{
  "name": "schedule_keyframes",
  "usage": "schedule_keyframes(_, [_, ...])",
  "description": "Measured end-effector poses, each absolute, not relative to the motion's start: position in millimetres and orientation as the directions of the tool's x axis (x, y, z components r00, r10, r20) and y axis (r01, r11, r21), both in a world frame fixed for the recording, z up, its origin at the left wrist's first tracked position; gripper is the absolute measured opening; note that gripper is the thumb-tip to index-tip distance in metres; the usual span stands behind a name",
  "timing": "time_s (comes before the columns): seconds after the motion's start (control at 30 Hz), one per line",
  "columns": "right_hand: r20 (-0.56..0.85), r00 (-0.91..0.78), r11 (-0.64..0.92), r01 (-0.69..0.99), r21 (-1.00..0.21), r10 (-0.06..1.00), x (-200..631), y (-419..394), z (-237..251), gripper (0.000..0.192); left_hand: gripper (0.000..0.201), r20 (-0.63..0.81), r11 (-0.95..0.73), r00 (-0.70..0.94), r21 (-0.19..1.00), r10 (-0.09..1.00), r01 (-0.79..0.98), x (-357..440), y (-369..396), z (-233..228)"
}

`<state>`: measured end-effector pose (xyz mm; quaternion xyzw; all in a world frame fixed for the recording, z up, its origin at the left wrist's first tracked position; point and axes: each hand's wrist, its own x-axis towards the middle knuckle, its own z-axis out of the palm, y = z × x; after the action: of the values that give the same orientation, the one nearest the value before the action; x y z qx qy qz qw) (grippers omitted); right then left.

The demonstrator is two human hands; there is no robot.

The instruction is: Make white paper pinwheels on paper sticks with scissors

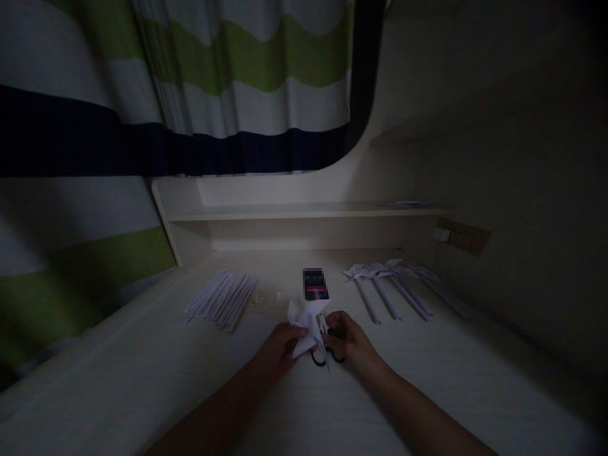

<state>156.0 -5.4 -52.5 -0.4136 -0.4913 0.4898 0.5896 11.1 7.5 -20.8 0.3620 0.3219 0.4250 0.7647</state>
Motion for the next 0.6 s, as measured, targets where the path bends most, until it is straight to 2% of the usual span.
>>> schedule_keyframes(0.13, [0.171, 0.027, 0.173, -0.145, -0.974, 0.985, 162.2, -5.0, -51.7, 0.023, 0.007, -0.184, 0.358, 0.375, 0.807, 0.908, -0.470, 6.5, 12.8, -21.3])
schedule_keyframes(0.2, [0.202, 0.060, 0.205, -0.041, -0.978, 0.978, 167.8, -4.2, -50.9, 0.020, 0.008, -0.203, 0.341, 0.314, 0.804, 0.927, -0.487, 3.8, 17.9, -22.5])
schedule_keyframes(0.3, [0.323, 0.100, 0.299, 0.200, -0.933, 0.941, 175.8, -2.1, -50.4, 0.016, 0.008, -0.230, 0.329, 0.249, 0.800, 0.941, -0.501, 1.5, 24.2, -24.6])
schedule_keyframes(0.4, [0.416, 0.108, 0.341, 0.410, -0.846, 0.903, 180.3, -0.9, -51.7, 0.012, 0.006, -0.213, 0.327, 0.278, 0.814, 0.937, -0.480, 1.6, 25.3, -26.5])
schedule_keyframes(0.6, [0.504, 0.046, 0.389, 0.577, -0.718, 0.862, 182.5, -3.6, -54.6, 0.009, 0.005, -0.144, 0.293, 0.362, 0.868, 0.921, -0.400, 3.0, 20.8, -26.5])
